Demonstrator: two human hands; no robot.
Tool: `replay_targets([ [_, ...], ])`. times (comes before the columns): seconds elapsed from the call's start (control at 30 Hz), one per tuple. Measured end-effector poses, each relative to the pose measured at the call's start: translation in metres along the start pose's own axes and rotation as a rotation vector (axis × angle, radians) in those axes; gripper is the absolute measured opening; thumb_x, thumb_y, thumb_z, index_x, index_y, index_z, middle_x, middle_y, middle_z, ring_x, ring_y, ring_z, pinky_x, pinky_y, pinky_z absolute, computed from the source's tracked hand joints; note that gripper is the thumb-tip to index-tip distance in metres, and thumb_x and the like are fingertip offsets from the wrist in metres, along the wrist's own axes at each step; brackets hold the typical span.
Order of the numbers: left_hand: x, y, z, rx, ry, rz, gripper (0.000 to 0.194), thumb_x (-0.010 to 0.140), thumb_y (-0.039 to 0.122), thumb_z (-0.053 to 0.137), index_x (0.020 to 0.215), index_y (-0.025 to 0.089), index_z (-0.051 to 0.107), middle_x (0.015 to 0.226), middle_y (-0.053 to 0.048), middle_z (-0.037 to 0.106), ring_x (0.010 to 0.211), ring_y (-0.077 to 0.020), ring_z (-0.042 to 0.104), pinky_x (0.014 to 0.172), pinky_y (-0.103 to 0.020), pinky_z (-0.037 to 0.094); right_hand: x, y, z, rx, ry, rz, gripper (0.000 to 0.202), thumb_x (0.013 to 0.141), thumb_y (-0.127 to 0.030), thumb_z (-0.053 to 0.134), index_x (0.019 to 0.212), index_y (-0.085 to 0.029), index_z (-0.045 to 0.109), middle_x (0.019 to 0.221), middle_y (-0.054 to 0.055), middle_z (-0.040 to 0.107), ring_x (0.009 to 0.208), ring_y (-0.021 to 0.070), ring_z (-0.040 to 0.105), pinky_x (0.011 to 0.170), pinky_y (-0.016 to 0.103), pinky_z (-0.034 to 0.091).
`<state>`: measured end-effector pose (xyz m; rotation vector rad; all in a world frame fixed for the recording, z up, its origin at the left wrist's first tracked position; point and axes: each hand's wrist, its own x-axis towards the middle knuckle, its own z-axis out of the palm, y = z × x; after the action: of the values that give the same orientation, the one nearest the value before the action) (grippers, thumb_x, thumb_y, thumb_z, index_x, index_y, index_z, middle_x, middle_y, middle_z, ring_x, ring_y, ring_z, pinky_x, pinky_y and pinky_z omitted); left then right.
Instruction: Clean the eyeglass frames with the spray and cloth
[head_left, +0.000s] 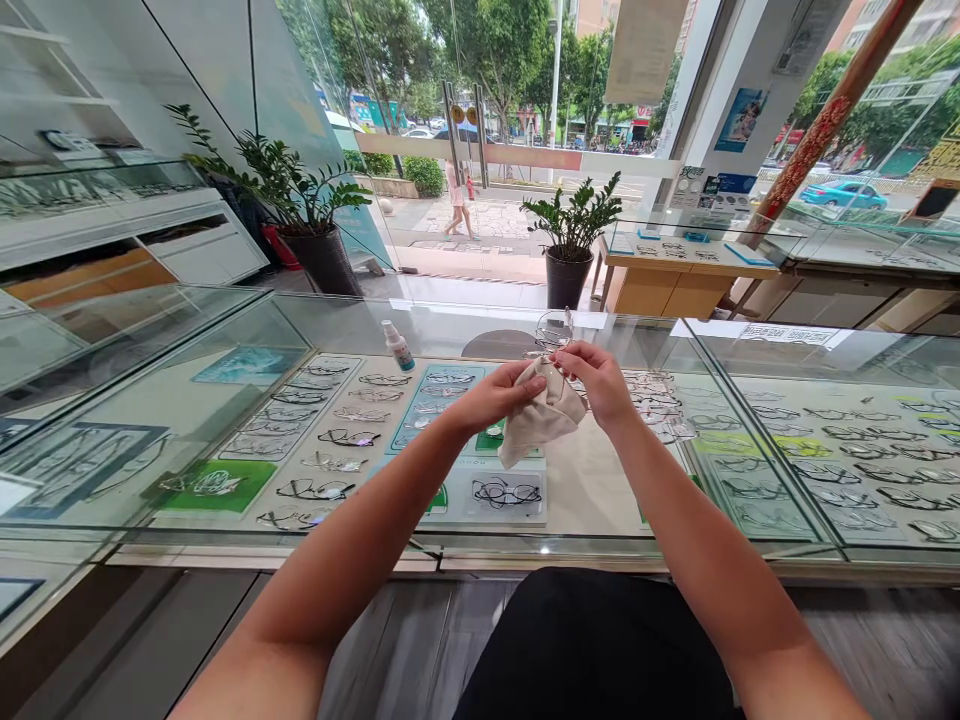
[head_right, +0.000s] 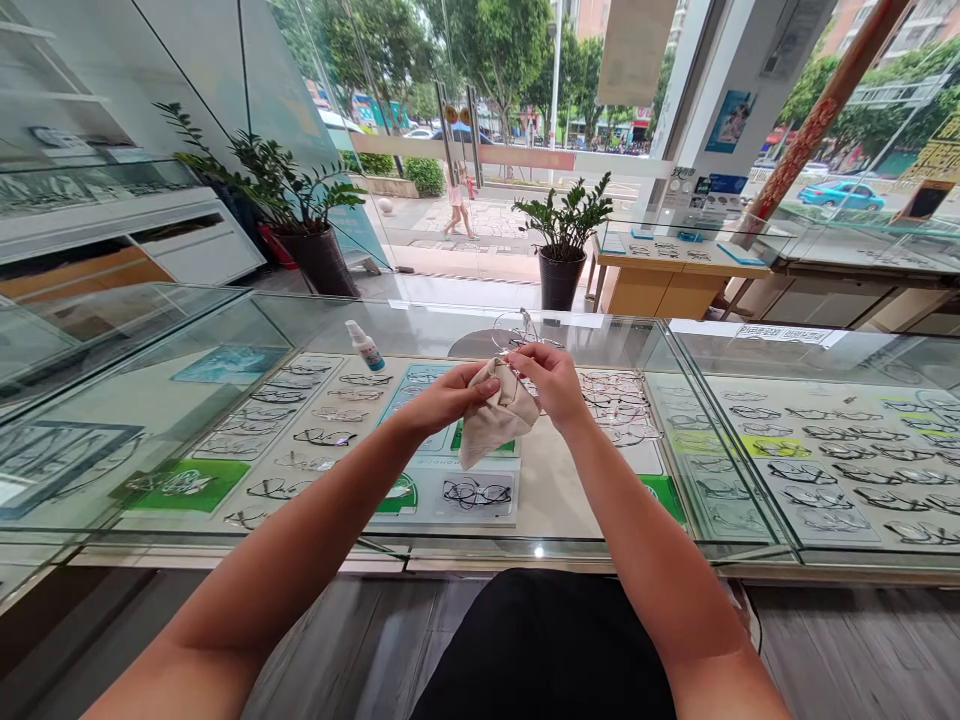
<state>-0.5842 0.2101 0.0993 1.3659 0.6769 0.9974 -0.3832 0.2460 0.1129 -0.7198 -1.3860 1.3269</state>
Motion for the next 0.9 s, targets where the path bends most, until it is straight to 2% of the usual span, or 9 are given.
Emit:
replay_targets([
  [0.13,-0.0015,-0.0008,-0.0016,0.039,-0.033,0.015,0.044,0.087,0.046,0.096,0.115,0.016,0.078,0.095,-0.006,0.074,0.079,-0.0167,0.065,0.072,-0.027,0.051,-0.002,-0.0031,0.0,0.013,-0.063,-0.019,0.037,0.076,-0.059,0.094,0.077,-0.024,0.08,0.083,0.003,0.074,0.081,0.0186,0.061,0.079,0.035,0.055],
  [0.27,0.0002,-0.0041,-0.0022,0.005,0.029,0.03,0.041,0.09,0.055,0.092,0.101,0.017,0.079,0.085,-0.004,0.07,0.073,-0.0156,0.062,0.067,-0.027,0.048,-0.0044,-0.0071,0.0014,0.044,-0.166,-0.045,0.04,0.076,-0.062,0.096,0.077,-0.025,0.08,0.084,0.003,0.073,0.082,0.019,0.062,0.081,0.036,0.055],
  [0.37,0.0018,-0.0054,-0.0016,-0.034,0.072,0.017,0.05,0.091,0.063,0.088,0.093,0.015,0.076,0.083,-0.004,0.07,0.071,-0.0147,0.061,0.065,-0.026,0.047,-0.0047,-0.0073,0.0019,0.059,-0.165,-0.039,0.041,0.075,-0.063,0.096,0.079,-0.025,0.08,0.085,0.003,0.074,0.083,0.0194,0.063,0.081,0.036,0.056],
  [0.47,0.0014,-0.0038,-0.0007,-0.069,0.05,-0.008,0.052,0.09,0.065,0.088,0.094,0.014,0.076,0.085,-0.004,0.07,0.073,-0.0146,0.062,0.067,-0.025,0.049,-0.0039,-0.0054,0.0011,0.075,-0.138,-0.039,0.04,0.075,-0.061,0.096,0.078,-0.024,0.08,0.085,0.003,0.074,0.082,0.0187,0.062,0.08,0.035,0.055],
  [0.63,-0.0024,0.0002,-0.0013,-0.057,-0.056,-0.051,0.047,0.086,0.055,0.095,0.101,0.015,0.077,0.088,-0.005,0.072,0.074,-0.0163,0.066,0.069,-0.026,0.051,-0.0033,-0.0038,-0.0001,0.147,-0.119,0.025,0.037,0.074,-0.056,0.098,0.077,-0.024,0.08,0.083,0.002,0.073,0.075,0.016,0.058,0.07,0.031,0.049],
  [0.77,-0.0037,0.0007,-0.0016,-0.006,-0.039,-0.042,0.048,0.078,0.045,0.101,0.108,0.015,0.078,0.089,-0.004,0.073,0.073,-0.0156,0.065,0.067,-0.025,0.051,-0.0045,-0.0063,0.0011,0.149,-0.137,0.013,0.039,0.074,-0.057,0.099,0.075,-0.024,0.079,0.08,0.001,0.071,0.075,0.016,0.057,0.069,0.031,0.047],
  [0.9,-0.0013,-0.0016,-0.0014,0.024,-0.016,-0.008,0.043,0.081,0.049,0.099,0.099,0.015,0.08,0.088,-0.005,0.073,0.074,-0.0156,0.065,0.067,-0.026,0.05,-0.0058,-0.0079,0.0012,0.117,-0.219,-0.013,0.036,0.078,-0.056,0.097,0.078,-0.024,0.08,0.083,0.001,0.071,0.079,0.0167,0.059,0.075,0.032,0.05],
])
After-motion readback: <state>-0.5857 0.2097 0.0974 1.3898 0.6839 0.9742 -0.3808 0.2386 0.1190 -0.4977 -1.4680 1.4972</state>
